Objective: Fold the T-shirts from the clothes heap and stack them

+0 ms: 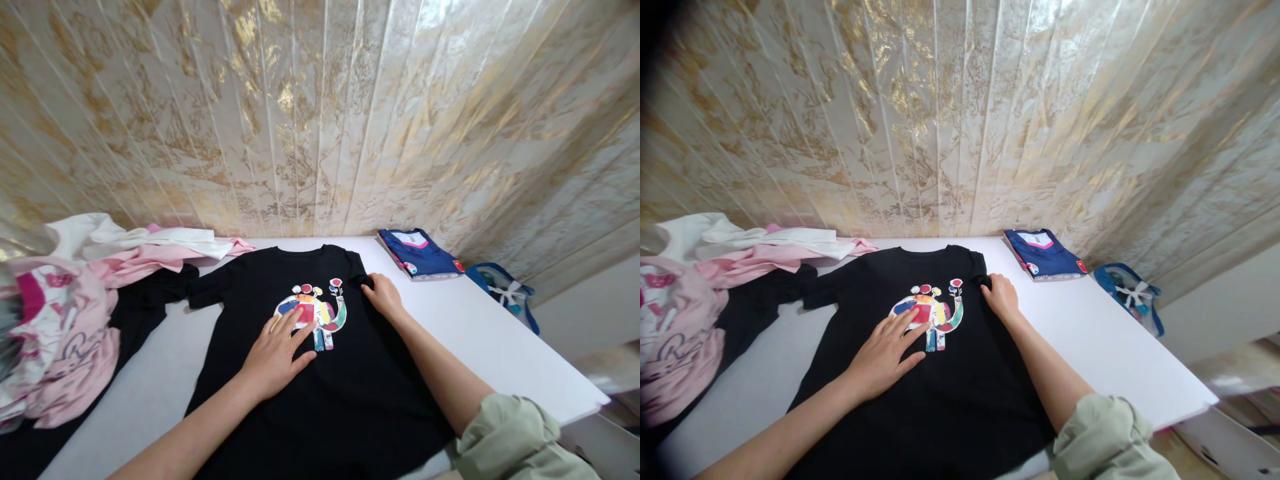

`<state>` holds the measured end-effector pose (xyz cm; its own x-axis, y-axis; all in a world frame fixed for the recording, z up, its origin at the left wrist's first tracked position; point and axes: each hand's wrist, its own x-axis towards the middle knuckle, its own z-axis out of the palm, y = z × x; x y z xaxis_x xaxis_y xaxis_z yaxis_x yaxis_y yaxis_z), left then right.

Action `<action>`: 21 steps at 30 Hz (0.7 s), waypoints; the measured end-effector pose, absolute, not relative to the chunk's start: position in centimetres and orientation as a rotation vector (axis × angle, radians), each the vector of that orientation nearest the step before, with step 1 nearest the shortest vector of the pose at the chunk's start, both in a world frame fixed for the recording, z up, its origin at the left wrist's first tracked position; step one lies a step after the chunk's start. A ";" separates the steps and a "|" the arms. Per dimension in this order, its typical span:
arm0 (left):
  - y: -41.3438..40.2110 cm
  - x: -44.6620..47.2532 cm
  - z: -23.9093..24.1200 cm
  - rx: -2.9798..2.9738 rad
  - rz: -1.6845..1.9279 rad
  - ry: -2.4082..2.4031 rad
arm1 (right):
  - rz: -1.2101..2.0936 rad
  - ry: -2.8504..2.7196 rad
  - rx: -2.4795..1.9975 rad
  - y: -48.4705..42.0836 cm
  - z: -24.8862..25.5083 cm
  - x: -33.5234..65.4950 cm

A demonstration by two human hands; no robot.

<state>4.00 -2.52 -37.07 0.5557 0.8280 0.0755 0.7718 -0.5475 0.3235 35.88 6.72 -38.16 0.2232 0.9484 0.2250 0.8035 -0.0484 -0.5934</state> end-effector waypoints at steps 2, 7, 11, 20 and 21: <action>-2.2 4.1 -36.7 2.396 0.396 1.299 | 0.488 -1.432 -1.848 7.4 -36.8 36.1; -0.7 4.9 -33.6 1.629 0.859 1.136 | 0.640 -1.294 -1.646 8.4 -31.0 31.7; -0.1 5.1 -30.3 0.912 1.106 0.897 | 0.899 -1.883 -0.939 4.7 -26.8 22.9; -3.3 -1.0 -32.0 0.247 1.394 1.337 | 0.910 -2.270 -1.368 6.5 -30.8 22.7; -4.2 -1.4 -32.1 0.246 1.352 1.376 | 0.839 -2.253 -1.460 7.6 -31.5 23.1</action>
<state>-1.37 -4.23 -32.09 -0.3432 0.7694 -0.5388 -0.5254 0.3183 0.7891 23.06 7.55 -31.45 -0.4219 0.9056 -0.0427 0.7129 0.3023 -0.6328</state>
